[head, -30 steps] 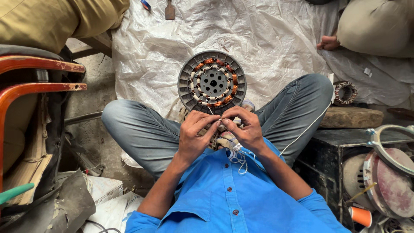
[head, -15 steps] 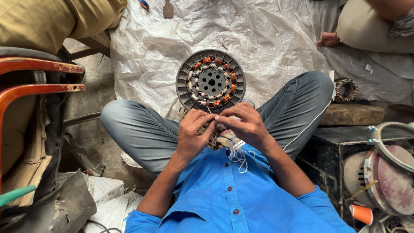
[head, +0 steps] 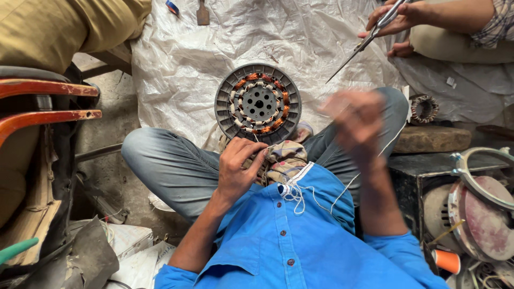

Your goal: The person sits cross-legged on the floor and ties white string around copper windings on a motor stator. They repeatedly wrap, knot, and trim the string to secure the windings, using scissors to cut excess string.

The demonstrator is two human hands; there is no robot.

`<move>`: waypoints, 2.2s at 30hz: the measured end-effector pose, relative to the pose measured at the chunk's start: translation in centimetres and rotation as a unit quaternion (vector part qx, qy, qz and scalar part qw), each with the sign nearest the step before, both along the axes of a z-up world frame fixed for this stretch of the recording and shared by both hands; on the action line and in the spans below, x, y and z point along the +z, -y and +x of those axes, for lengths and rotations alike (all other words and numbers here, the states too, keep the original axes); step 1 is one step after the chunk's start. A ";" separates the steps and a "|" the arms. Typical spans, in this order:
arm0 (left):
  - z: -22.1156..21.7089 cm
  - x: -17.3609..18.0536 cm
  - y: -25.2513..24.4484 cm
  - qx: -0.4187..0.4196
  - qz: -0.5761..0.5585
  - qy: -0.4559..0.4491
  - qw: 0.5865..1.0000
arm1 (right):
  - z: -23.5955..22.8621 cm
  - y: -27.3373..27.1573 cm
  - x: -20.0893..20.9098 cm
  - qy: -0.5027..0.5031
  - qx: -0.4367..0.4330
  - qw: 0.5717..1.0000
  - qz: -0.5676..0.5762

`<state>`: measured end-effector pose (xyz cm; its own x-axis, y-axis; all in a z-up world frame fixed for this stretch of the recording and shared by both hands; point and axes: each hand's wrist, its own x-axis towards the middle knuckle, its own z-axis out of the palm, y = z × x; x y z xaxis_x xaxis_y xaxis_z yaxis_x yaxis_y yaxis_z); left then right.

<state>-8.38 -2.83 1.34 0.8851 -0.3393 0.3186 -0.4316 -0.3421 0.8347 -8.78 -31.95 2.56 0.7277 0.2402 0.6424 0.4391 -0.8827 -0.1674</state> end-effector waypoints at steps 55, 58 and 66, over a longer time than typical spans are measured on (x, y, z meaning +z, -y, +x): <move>0.3 0.5 2.2 0.068 -0.175 -0.212 0.959 | -5.9 -4.2 -3.4 -0.315 0.291 0.367 0.826; 0.2 -0.5 2.5 0.017 -0.341 -0.321 0.883 | -4.9 -5.6 -1.6 -0.451 0.210 0.553 0.668; 0.0 -2.2 2.7 0.012 -0.518 -0.433 0.737 | -7.5 -10.8 -2.9 -0.395 0.158 0.871 0.247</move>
